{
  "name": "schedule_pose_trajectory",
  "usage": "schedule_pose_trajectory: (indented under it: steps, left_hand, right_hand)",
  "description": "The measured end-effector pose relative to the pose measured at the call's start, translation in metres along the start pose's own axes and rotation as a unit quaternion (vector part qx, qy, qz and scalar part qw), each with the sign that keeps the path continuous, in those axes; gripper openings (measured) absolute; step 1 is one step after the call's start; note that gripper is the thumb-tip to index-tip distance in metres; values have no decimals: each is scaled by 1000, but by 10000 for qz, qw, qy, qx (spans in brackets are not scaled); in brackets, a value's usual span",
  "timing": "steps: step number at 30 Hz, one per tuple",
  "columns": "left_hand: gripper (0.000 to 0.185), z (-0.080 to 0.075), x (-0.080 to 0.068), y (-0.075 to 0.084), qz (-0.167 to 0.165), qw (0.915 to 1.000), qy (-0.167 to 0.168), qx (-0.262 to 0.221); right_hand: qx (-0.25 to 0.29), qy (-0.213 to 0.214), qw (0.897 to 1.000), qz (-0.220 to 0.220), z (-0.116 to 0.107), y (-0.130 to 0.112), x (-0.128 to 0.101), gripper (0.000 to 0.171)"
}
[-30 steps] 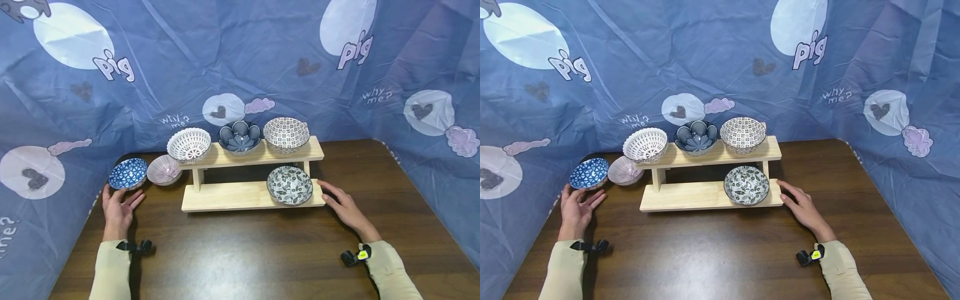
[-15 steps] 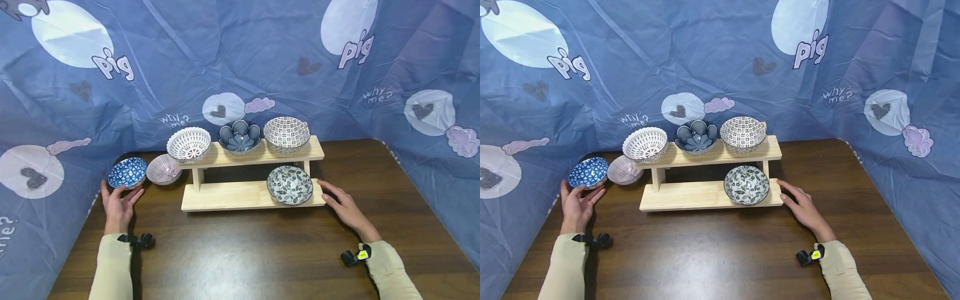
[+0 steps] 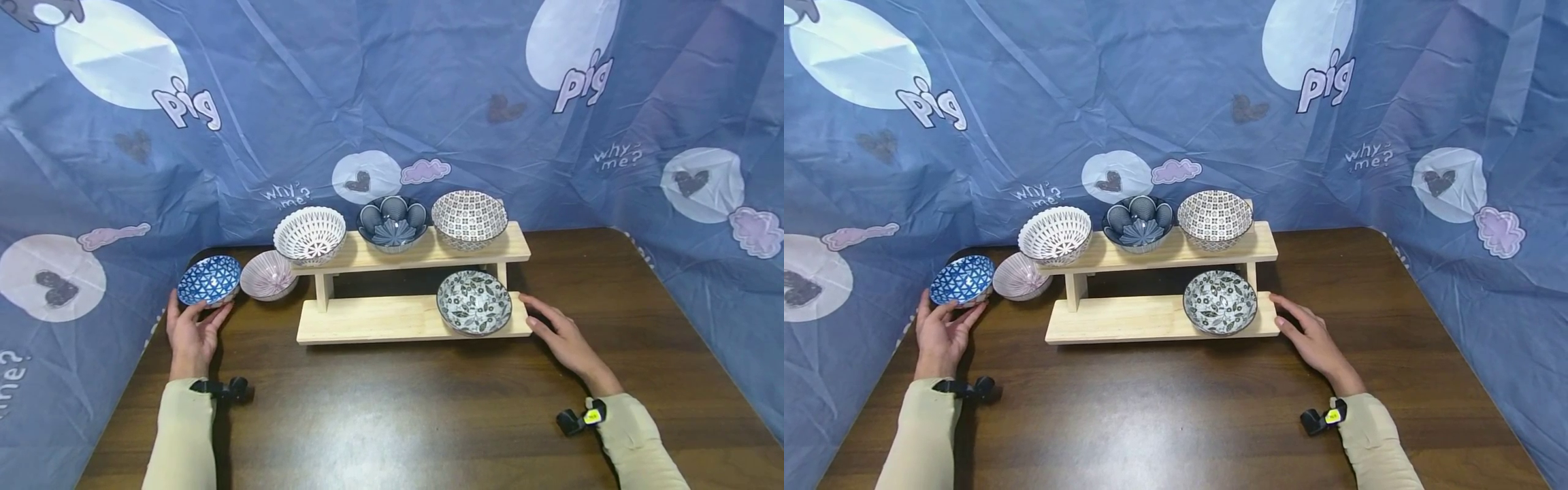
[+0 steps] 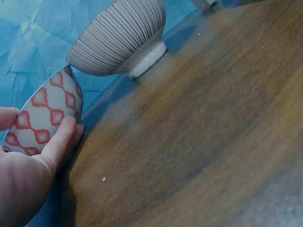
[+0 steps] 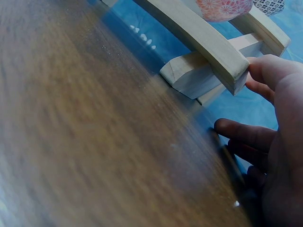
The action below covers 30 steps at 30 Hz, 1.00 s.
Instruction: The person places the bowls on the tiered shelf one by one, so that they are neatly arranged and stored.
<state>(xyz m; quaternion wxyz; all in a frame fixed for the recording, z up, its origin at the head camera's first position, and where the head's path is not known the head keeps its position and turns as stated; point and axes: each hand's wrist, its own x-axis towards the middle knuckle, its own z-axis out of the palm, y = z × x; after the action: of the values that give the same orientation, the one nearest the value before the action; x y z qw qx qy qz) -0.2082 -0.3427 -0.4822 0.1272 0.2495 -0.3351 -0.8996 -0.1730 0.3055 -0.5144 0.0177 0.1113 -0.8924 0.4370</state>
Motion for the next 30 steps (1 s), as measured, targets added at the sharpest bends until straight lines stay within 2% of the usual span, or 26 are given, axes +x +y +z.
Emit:
schedule_pose_trajectory:
  steps: [5,13,20,26,30]
  left_hand:
    - [80,3,2,0,33,9999,135,-77]
    - [79,3,0,0,175,9994,278,142]
    - [79,-1,-4,3,213,9995,162,162]
    - [79,-6,-13,6,266,9996,-17,91]
    - [77,-9,-20,8,271,9996,-22,101]
  right_hand:
    - [-61,45,9999,-67,1,0,0,46]
    - [-21,12,10000,-57,2,0,1,46]
    - [-64,33,10000,-44,1,0,1,46]
    - [-19,19,10000,-66,1,1,0,46]
    - [-87,65,9999,-100,1,1,0,45]
